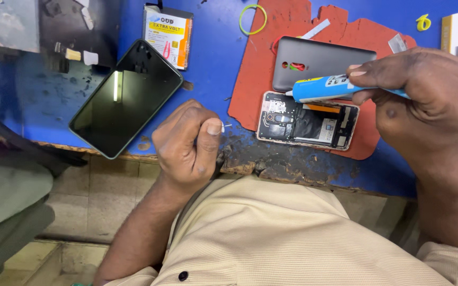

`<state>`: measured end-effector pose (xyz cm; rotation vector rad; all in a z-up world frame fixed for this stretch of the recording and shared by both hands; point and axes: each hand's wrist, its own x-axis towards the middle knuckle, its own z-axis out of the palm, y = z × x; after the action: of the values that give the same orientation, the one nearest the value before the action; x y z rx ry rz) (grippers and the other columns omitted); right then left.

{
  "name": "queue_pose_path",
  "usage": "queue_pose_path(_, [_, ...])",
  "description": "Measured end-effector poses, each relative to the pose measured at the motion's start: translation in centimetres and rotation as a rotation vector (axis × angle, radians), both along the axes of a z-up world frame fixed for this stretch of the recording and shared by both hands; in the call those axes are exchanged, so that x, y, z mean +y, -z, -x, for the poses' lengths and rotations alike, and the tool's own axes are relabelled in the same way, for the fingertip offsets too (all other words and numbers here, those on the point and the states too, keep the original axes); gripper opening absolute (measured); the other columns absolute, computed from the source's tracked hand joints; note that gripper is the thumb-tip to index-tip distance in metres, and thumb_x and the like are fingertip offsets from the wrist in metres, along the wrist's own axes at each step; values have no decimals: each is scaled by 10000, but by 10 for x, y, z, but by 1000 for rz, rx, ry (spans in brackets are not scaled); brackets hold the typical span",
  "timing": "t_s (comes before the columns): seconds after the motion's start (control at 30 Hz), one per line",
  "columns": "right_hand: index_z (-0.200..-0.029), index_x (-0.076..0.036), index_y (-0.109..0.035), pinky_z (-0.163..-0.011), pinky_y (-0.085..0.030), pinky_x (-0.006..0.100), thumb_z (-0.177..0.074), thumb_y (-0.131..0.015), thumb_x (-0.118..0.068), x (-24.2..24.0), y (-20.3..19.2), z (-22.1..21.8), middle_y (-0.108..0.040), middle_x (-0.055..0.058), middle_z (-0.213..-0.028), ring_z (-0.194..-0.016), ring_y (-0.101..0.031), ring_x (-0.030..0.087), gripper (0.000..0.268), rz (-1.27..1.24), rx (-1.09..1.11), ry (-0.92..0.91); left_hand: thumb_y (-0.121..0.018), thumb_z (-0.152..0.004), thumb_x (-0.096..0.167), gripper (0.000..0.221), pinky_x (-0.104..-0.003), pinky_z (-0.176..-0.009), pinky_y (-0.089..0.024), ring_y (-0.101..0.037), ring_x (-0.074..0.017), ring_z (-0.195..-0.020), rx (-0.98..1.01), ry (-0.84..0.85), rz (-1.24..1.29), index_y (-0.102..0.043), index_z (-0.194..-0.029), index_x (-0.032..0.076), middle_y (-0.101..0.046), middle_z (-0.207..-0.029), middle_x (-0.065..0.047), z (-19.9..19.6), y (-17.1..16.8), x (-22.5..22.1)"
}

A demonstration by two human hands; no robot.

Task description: The person uses a small screwdriver to adjust internal components of a disassembled smartphone. They then test the device by turning it on and interacting with the touchscreen. Finally, they apply a small amount of adhesive to the phone's frame.

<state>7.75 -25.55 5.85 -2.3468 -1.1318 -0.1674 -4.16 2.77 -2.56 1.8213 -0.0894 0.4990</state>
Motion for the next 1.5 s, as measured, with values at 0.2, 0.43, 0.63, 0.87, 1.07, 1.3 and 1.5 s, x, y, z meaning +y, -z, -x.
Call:
queue_pose_path(0.2, [-1020,87,-669,-864,-612,342,-861,-622,288,-6,-4,3,-739,179,-1018,-952,-764,271,261,18,7,29,-591,-1108,97,250,-335,-581,-388,-508,-191,-602,3,-7,2,-590,-881,-9,-543,-742,-92,0,0,-1])
queue_pose_path(0.43, [-1047,82,-690,-788,-611,323,-848,-615,276,-17,-5,4,-736,191,-983,-881,-761,265,288,17,73,95,-582,-1114,88,246,-329,-589,-399,-529,-192,-613,19,-13,-33,-594,-891,-14,-560,-765,-99,0,0,-1])
queue_pose_path(0.63, [-1070,48,-677,-880,-607,322,-902,-644,267,-29,-9,10,-735,164,-1021,-940,-751,243,278,49,84,105,-578,-1105,78,237,-327,-573,-386,-518,-185,-600,31,-31,-62,-607,-891,-22,-556,-754,-96,1,1,-2])
queue_pose_path(0.87, [-1013,33,-665,-848,-593,320,-974,-704,256,-41,-7,13,-733,152,-979,-910,-752,227,229,80,63,152,-572,-1117,93,239,-311,-583,-401,-541,-182,-623,28,-37,-63,-614,-919,-34,-580,-788,-104,1,2,-2])
queue_pose_path(1.07, [-1031,32,-667,-870,-599,294,-1002,-686,262,-56,-6,18,-732,150,-1023,-925,-753,213,233,86,84,191,-564,-1137,114,266,-291,-589,-409,-550,-162,-639,35,-44,-60,-608,-922,-37,-594,-755,-103,2,5,-4])
queue_pose_path(1.3, [-1012,72,-660,-865,-617,320,-943,-674,270,-68,-6,20,-729,202,-1041,-925,-747,250,211,91,95,229,-550,-1137,125,291,-264,-559,-385,-532,-139,-603,64,-59,-58,-607,-903,-39,-596,-764,-98,2,6,-5])
queue_pose_path(1.5, [-1055,73,-642,-919,-626,302,-998,-647,280,-82,-2,23,-722,200,-1080,-971,-749,233,215,34,113,228,-542,-1165,124,297,-268,-586,-406,-551,-144,-629,59,-56,-68,-594,-921,-38,-598,-752,-100,4,5,-5])
